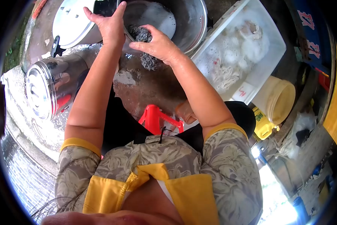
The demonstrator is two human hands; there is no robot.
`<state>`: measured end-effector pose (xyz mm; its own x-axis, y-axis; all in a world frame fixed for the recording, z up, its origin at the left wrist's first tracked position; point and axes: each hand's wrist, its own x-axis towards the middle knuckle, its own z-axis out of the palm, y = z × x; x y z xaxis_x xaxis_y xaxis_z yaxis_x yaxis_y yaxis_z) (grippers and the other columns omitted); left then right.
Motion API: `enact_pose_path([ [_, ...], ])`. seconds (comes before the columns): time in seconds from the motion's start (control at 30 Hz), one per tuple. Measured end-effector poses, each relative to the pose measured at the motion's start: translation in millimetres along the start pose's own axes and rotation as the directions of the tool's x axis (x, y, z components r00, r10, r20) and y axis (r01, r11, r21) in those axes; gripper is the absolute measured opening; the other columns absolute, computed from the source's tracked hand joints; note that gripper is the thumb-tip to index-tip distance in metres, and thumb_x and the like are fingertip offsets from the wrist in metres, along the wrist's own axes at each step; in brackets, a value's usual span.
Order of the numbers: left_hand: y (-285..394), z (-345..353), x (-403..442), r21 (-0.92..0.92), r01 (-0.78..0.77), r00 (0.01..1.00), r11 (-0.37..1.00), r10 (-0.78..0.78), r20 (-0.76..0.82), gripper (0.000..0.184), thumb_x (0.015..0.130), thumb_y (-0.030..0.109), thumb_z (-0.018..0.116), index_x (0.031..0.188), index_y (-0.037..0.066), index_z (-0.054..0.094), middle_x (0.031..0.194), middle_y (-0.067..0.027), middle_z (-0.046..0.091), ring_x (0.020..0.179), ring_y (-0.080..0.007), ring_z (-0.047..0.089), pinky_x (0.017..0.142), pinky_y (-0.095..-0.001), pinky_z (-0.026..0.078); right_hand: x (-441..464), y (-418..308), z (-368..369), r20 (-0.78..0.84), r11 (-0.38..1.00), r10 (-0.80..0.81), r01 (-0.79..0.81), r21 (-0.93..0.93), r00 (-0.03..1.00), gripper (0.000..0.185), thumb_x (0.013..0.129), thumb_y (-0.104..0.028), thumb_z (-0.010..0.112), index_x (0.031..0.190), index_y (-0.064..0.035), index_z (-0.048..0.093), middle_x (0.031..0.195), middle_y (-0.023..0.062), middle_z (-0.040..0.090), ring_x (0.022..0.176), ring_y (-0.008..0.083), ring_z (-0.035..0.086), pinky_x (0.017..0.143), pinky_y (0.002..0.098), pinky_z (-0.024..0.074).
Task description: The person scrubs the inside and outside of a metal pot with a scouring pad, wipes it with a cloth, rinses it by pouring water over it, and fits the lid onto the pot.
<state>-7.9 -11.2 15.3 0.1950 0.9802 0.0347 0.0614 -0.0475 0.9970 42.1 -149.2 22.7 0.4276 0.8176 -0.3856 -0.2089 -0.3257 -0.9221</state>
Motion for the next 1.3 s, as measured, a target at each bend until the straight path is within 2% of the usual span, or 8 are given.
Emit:
enact_pose_path([
  [0.1, 3.6, 13.1, -7.4, 0.034, 0.105, 0.993, 0.994, -0.107, 0.042, 0.119, 0.072, 0.017, 0.075, 0.142, 0.007, -0.02, 0.122, -0.0242, 0.04, 0.11, -0.0306, 0.047, 0.098, -0.0365, 0.038, 7.4, 12.2, -4.7, -0.053, 0.976, 0.038, -0.026, 0.218, 0.998, 0.035, 0.093, -0.026, 0.052, 0.117, 0.0005, 0.055, 0.099, 0.0041, 0.061, 0.095, 0.0094, 0.053, 0.085, 0.0248, 0.0424],
  [0.27, 24.3, 25.5, -9.7, 0.205, 0.049, 0.999, 0.978, -0.048, -0.01, 0.062, 0.063, 0.003, 0.06, 0.12, -0.009, 0.039, 0.105, -0.0218, 0.055, 0.094, -0.0318, 0.054, 0.09, -0.0344, 0.042, 1.8, 47.7, -49.2, 0.109, 0.831, 0.03, 0.035, -0.555, 0.994, 0.045, 0.091, -0.041, 0.045, 0.109, -0.0022, 0.062, 0.107, 0.0248, 0.061, 0.103, 0.041, 0.056, 0.089, 0.042, 0.0443],
  [0.4, 34.8, 24.9, -6.0, 0.174, 0.081, 0.994, 0.981, -0.093, 0.062, 0.047, 0.065, 0.005, 0.057, 0.108, -0.008, 0.045, 0.088, -0.021, 0.058, 0.08, -0.0312, 0.057, 0.076, -0.0361, 0.046, 39.1, 69.4, -156.4, 0.227, -0.093, 0.191, 0.248, -0.964, 0.955, 0.042, 0.088, -0.042, 0.049, 0.114, -0.0127, 0.063, 0.117, 0.013, 0.058, 0.112, 0.0275, 0.053, 0.093, 0.046, 0.04],
  [0.5, 8.0, 24.3, 6.9, 0.36, 0.139, 0.978, 0.923, -0.186, 0.099, 0.073, 0.065, 0.01, 0.068, 0.124, -0.011, 0.03, 0.105, -0.0302, 0.054, 0.1, -0.0374, 0.055, 0.092, -0.038, 0.042, 56.5, 71.7, -113.8, 0.007, -0.116, 0.335, 0.049, -0.992, 0.942, 0.043, 0.09, -0.042, 0.047, 0.119, -0.0122, 0.06, 0.127, 0.0109, 0.053, 0.116, 0.0268, 0.051, 0.096, 0.0474, 0.0383],
  [0.7, 17.8, 21.2, 9.0, 0.385, -0.027, 0.988, 0.923, -0.035, 0.153, 0.053, 0.063, 0.01, 0.063, 0.104, -0.016, 0.042, 0.099, -0.0322, 0.057, 0.098, -0.0444, 0.056, 0.092, -0.0405, 0.042, 43.0, 30.7, 0.0, 0.162, 0.976, 0.218, -0.214, -0.045, 0.962, 0.046, 0.094, -0.034, 0.043, 0.124, -0.0012, 0.054, 0.123, 0.0211, 0.057, 0.115, 0.0311, 0.053, 0.097, 0.0366, 0.0413],
  [0.9, 30.6, 26.4, 7.4, 0.336, -0.005, 0.989, 0.942, -0.045, 0.139, 0.046, 0.065, 0.007, 0.058, 0.104, -0.01, 0.044, 0.09, -0.0247, 0.058, 0.083, -0.0327, 0.058, 0.078, -0.0382, 0.046, 70.5, 77.4, -117.4, -0.001, -0.159, 0.314, 0.052, -0.986, 0.95, 0.042, 0.085, -0.043, 0.056, 0.117, -0.0163, 0.063, 0.118, 0.011, 0.061, 0.109, 0.0285, 0.058, 0.094, 0.0399, 0.0447],
  [1.1, 35.8, 33.1, 6.9, 0.343, 0.066, 0.99, 0.937, -0.103, 0.092, 0.044, 0.064, 0.005, 0.056, 0.105, -0.007, 0.046, 0.089, -0.0225, 0.059, 0.081, -0.0325, 0.058, 0.076, -0.0382, 0.046, 68.9, 92.9, -19.7, 0.208, 0.785, 0.269, -0.089, -0.613, 0.94, 0.045, 0.09, -0.036, 0.049, 0.121, -0.0049, 0.057, 0.119, 0.0179, 0.06, 0.111, 0.0334, 0.055, 0.097, 0.0367, 0.0406],
  [1.3, 15.1, 26.7, 11.5, 0.375, 0.032, 0.993, 0.926, -0.071, 0.091, 0.054, 0.064, 0.01, 0.062, 0.106, -0.016, 0.04, 0.102, -0.0335, 0.055, 0.101, -0.0459, 0.054, 0.095, -0.0403, 0.04, 29.7, 93.9, -104.6, 0.197, 0.624, 0.166, 0.052, -0.78, 0.966, 0.042, 0.084, -0.04, 0.058, 0.109, -0.0068, 0.064, 0.107, 0.0192, 0.063, 0.103, 0.0338, 0.059, 0.089, 0.0413, 0.0464],
])
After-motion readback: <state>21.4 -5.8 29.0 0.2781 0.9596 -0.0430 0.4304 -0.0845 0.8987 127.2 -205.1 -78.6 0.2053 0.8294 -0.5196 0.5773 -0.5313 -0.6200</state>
